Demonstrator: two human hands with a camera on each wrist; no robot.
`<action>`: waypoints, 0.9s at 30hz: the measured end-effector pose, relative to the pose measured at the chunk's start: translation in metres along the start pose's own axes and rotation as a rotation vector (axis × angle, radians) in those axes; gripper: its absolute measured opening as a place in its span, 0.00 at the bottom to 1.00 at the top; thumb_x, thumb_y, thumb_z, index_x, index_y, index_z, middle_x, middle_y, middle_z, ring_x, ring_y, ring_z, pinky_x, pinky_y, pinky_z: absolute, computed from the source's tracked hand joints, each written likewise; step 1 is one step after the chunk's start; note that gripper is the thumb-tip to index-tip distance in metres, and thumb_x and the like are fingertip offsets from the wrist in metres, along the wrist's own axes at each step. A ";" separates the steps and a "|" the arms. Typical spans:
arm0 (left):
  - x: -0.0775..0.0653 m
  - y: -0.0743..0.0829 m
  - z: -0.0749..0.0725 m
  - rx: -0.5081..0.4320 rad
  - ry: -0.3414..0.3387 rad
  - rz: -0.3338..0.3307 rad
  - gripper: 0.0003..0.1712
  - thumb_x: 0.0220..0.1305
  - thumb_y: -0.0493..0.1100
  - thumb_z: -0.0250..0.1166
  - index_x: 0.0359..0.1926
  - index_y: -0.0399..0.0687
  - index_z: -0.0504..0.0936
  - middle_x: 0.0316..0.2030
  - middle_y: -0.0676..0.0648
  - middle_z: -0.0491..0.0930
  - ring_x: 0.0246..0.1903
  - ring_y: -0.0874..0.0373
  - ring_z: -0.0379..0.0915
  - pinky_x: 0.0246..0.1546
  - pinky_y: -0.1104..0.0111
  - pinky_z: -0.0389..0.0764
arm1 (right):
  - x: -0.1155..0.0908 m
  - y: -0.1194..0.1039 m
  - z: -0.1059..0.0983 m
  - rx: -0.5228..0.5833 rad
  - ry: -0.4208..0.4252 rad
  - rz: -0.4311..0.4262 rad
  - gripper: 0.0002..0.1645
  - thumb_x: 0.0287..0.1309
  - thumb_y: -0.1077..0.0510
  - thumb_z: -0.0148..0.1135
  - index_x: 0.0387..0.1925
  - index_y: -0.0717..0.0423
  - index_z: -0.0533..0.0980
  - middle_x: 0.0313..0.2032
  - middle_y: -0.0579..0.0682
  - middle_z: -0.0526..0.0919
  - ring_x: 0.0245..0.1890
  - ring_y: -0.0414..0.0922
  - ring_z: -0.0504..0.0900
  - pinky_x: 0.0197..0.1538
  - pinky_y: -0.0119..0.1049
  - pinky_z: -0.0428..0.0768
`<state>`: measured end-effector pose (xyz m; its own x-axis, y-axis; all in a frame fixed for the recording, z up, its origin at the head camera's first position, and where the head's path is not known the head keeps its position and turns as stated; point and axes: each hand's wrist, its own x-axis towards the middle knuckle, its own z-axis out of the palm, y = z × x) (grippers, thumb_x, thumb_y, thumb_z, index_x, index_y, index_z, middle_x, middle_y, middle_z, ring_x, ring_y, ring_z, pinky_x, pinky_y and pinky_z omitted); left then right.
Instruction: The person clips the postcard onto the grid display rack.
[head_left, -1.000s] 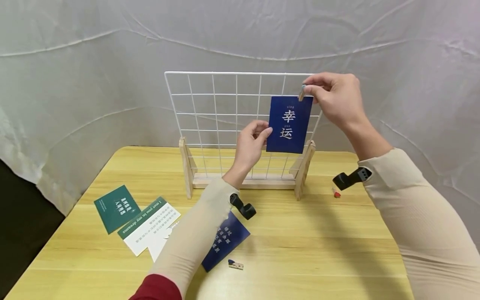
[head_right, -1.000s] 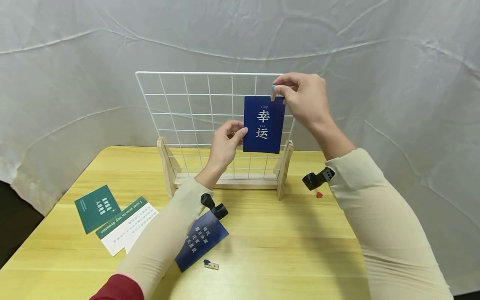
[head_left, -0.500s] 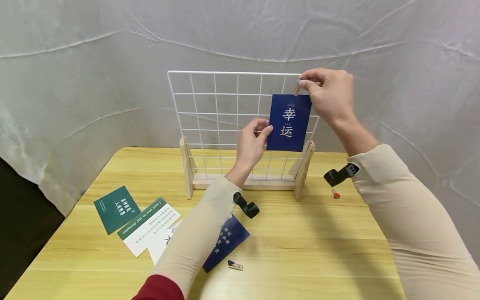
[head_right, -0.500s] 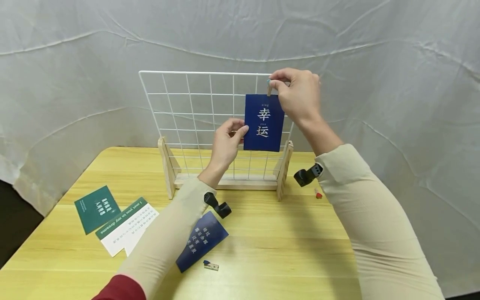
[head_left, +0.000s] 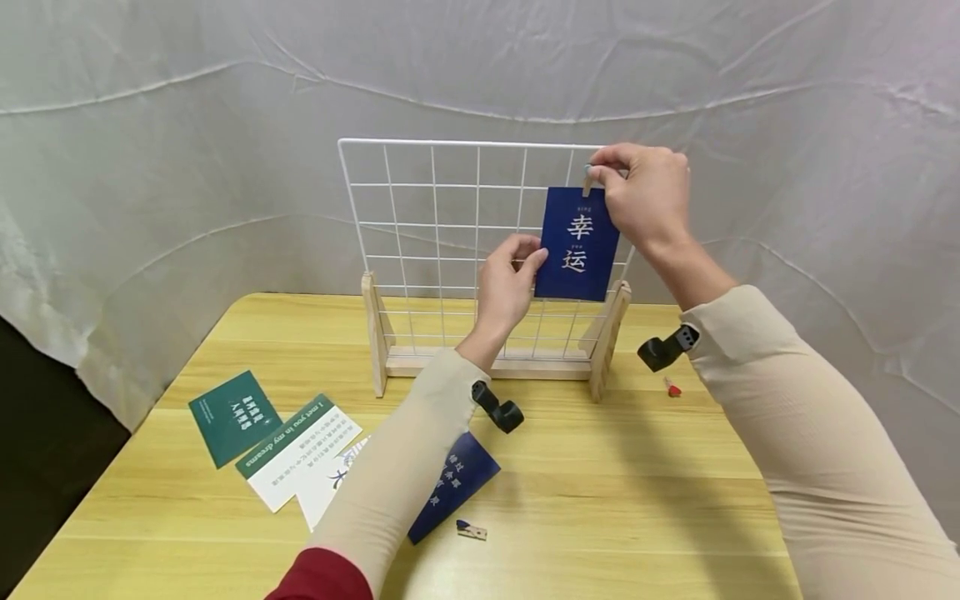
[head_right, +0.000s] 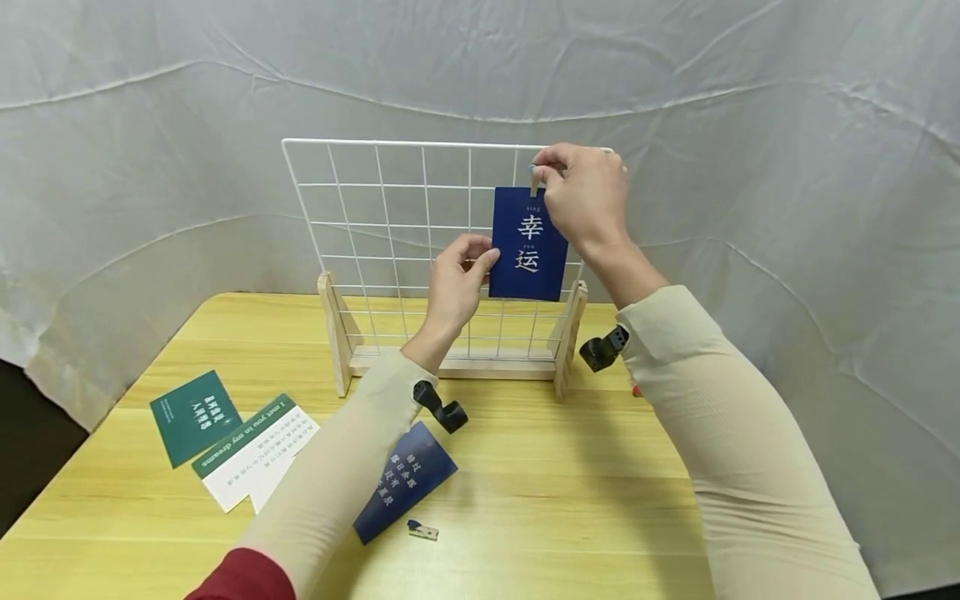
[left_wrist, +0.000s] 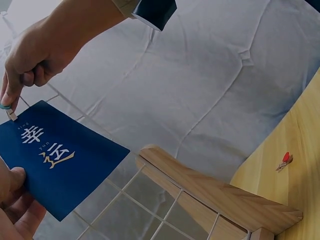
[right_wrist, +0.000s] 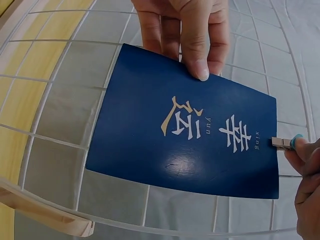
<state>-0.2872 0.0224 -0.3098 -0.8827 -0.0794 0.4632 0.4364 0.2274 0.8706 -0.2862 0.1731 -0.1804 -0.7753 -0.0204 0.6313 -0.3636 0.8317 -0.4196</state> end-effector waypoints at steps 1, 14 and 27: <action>0.000 0.000 0.000 0.002 0.001 0.000 0.09 0.68 0.43 0.64 0.46 0.46 0.82 0.37 0.51 0.84 0.31 0.62 0.79 0.31 0.73 0.80 | 0.000 0.001 0.001 -0.002 0.002 -0.002 0.12 0.66 0.56 0.60 0.44 0.54 0.86 0.38 0.50 0.88 0.36 0.45 0.83 0.49 0.40 0.72; -0.001 0.003 0.002 0.029 0.020 0.003 0.09 0.68 0.42 0.64 0.46 0.45 0.82 0.37 0.50 0.84 0.33 0.61 0.79 0.32 0.73 0.80 | 0.000 0.002 -0.003 -0.032 -0.059 -0.011 0.13 0.67 0.54 0.60 0.45 0.55 0.85 0.40 0.51 0.88 0.38 0.46 0.84 0.42 0.39 0.74; 0.000 0.002 0.002 0.148 0.008 0.060 0.10 0.69 0.45 0.62 0.47 0.46 0.81 0.39 0.51 0.84 0.38 0.62 0.80 0.37 0.73 0.79 | 0.001 0.001 -0.009 -0.071 -0.130 -0.045 0.15 0.69 0.53 0.59 0.50 0.53 0.84 0.44 0.52 0.87 0.47 0.52 0.83 0.55 0.51 0.72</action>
<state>-0.2865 0.0249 -0.3086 -0.8541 -0.0694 0.5154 0.4571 0.3724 0.8077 -0.2823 0.1786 -0.1746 -0.8210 -0.1262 0.5569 -0.3654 0.8656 -0.3424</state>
